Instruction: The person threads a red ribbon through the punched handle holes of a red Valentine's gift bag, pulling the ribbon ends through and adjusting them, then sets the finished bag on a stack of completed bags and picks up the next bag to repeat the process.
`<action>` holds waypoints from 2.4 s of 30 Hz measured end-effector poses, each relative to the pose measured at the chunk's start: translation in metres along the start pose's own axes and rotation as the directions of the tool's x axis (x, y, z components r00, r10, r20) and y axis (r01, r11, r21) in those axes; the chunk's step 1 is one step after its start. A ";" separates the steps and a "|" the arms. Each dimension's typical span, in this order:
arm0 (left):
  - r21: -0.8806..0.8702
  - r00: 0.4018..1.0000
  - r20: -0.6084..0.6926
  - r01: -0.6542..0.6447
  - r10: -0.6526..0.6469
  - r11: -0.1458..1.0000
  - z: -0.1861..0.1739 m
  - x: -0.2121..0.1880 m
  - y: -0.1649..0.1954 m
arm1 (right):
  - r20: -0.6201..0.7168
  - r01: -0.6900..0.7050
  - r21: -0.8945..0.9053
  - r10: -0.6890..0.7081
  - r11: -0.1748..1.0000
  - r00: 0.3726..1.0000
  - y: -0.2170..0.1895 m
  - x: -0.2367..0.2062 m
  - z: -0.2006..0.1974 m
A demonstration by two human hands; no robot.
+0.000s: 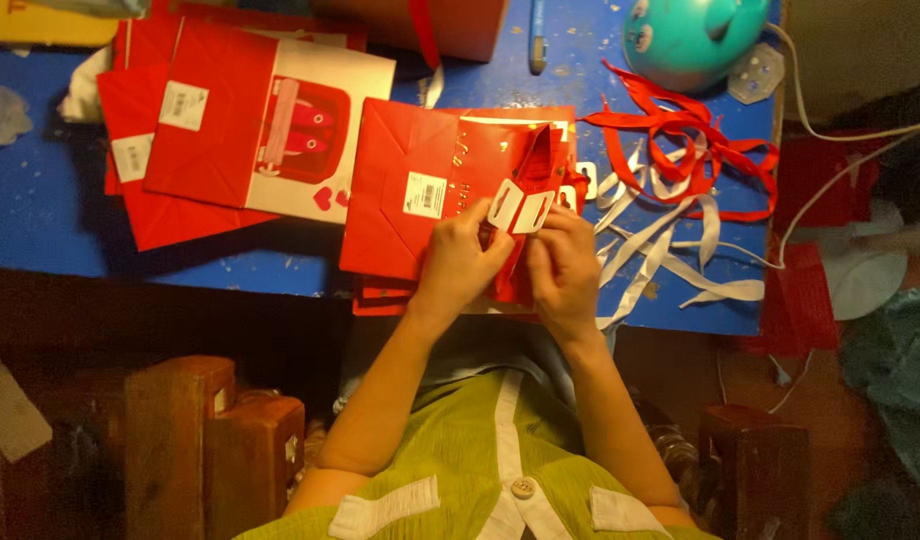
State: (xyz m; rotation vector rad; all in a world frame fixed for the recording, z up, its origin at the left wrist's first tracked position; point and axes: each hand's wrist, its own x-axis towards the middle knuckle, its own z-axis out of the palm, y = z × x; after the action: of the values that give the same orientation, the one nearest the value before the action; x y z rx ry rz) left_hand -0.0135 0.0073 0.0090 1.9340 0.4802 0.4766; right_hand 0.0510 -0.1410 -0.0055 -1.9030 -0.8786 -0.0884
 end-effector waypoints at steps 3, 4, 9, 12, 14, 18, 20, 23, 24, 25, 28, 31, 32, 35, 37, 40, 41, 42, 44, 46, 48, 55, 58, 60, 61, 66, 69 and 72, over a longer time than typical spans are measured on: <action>-0.038 0.997 -0.023 0.077 -0.078 0.996 0.014 -0.001 -0.013 | -0.121 -0.014 -0.017 0.012 1.000 0.993 0.011 0.011 -0.021; -0.099 0.997 -0.018 0.079 -0.081 0.992 0.015 -0.003 -0.018 | -0.153 -0.002 -0.065 -0.008 0.998 0.988 0.017 0.019 -0.029; -0.259 0.990 0.052 0.137 -0.128 0.956 0.016 -0.006 -0.035 | -0.032 0.109 -0.338 -0.127 0.935 0.991 0.059 0.092 -0.048; -0.358 0.970 0.186 0.215 -0.156 0.908 0.009 -0.006 -0.040 | 0.035 0.198 -0.471 -0.206 0.860 0.978 0.078 0.125 -0.033; -0.467 0.939 0.314 0.282 -0.141 0.838 0.004 -0.007 -0.042 | 0.090 0.269 -0.538 -0.263 0.799 0.961 0.085 0.135 -0.026; -0.525 0.955 0.279 0.240 -0.101 0.817 0.007 -0.014 -0.041 | 0.102 0.192 -0.553 -0.163 0.811 0.981 0.085 0.131 -0.023; -0.497 0.960 0.260 0.228 -0.107 0.837 0.007 -0.016 -0.041 | 0.084 0.238 -0.571 -0.233 0.786 0.969 0.082 0.128 -0.028; -0.514 0.959 0.260 0.237 -0.114 0.825 0.007 -0.018 -0.041 | 0.001 0.014 -0.236 -0.014 0.972 1.000 0.058 0.111 -0.044; -0.534 0.956 0.270 0.249 -0.116 0.808 0.007 -0.018 -0.041 | 0.037 0.011 -0.177 -0.005 0.984 0.999 0.047 0.100 -0.048; -0.553 0.952 0.281 0.261 -0.118 0.791 0.007 -0.018 -0.042 | 0.072 0.006 -0.116 0.003 0.993 0.997 0.033 0.086 -0.049; -0.596 0.946 0.310 0.268 -0.092 0.757 0.007 -0.017 -0.045 | 0.318 0.194 -0.207 -0.122 0.959 0.940 0.001 0.057 -0.044; -0.616 0.939 0.331 0.289 -0.092 0.733 0.008 -0.017 -0.047 | 0.405 0.222 -0.303 -0.086 0.927 0.910 -0.015 0.046 -0.037; -0.620 0.937 0.335 0.297 -0.097 0.726 0.008 -0.017 -0.047 | 0.418 0.218 -0.311 -0.073 0.925 0.905 -0.017 0.046 -0.037; -0.602 0.946 0.312 0.270 -0.090 0.752 0.008 -0.019 -0.046 | 0.452 0.214 -0.321 -0.049 0.923 0.891 -0.016 0.048 -0.039; -0.592 0.948 0.304 0.265 -0.093 0.761 0.008 -0.020 -0.045 | 0.462 0.217 -0.328 -0.044 0.919 0.886 -0.014 0.048 -0.040; -0.559 0.951 0.299 0.245 -0.083 0.792 0.006 -0.020 -0.042 | 0.470 0.216 -0.331 -0.038 0.919 0.882 -0.010 0.046 -0.040; -0.545 0.953 0.295 0.232 -0.075 0.806 0.004 -0.020 -0.040 | 0.470 0.209 -0.323 -0.036 0.923 0.882 -0.008 0.046 -0.040; -0.527 0.959 0.278 0.196 -0.050 0.827 0.003 -0.019 -0.039 | 0.469 0.204 -0.313 -0.035 0.928 0.882 -0.007 0.046 -0.040; -0.488 0.969 0.246 0.120 0.005 0.865 0.001 -0.019 -0.035 | 0.463 0.185 -0.298 -0.028 0.937 0.886 -0.005 0.045 -0.040; -0.421 0.977 0.214 0.087 0.005 0.903 0.001 -0.021 -0.030 | 0.466 0.169 -0.293 -0.013 0.941 0.885 -0.004 0.046 -0.040; -0.403 0.982 0.190 0.081 -0.003 0.911 0.003 -0.023 -0.026 | 0.478 0.148 -0.301 0.015 0.942 0.878 -0.004 0.045 -0.040; -0.288 0.997 0.050 0.073 -0.061 0.955 0.019 -0.028 -0.027 | 0.410 0.068 -0.204 0.022 0.977 0.912 -0.005 0.040 -0.044; -0.536 0.986 0.064 0.165 -0.155 0.828 0.023 -0.026 -0.035 | 0.395 0.045 -0.159 0.021 0.986 0.918 -0.006 0.037 -0.046; -0.694 0.979 0.070 0.186 -0.192 0.696 0.021 -0.023 -0.041 | 0.369 0.068 -0.159 -0.005 0.985 0.929 -0.007 0.036 -0.046; -0.745 0.979 0.062 0.176 -0.196 0.644 0.020 -0.022 -0.043 | 0.360 0.090 -0.177 -0.021 0.980 0.933 -0.008 0.034 -0.045; -0.755 0.974 0.128 0.217 -0.186 0.619 0.016 -0.020 -0.048 | 0.291 0.103 -0.155 -0.054 0.983 0.955 -0.010 0.027 -0.040; -0.627 0.976 0.191 0.206 -0.109 0.751 0.017 -0.022 -0.046 | 0.260 0.069 -0.133 -0.033 0.989 0.965 -0.010 0.021 -0.037; -0.422 0.993 0.103 0.099 -0.061 0.901 0.021 -0.024 -0.040 | 0.229 0.089 -0.119 -0.060 0.989 0.972 -0.008 0.018 -0.033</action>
State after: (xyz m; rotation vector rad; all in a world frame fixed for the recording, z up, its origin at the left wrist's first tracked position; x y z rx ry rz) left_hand -0.0274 -0.0061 -0.0389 1.4983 0.3611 0.4022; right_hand 0.0693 -0.1564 0.0247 -2.0273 -1.1214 0.0270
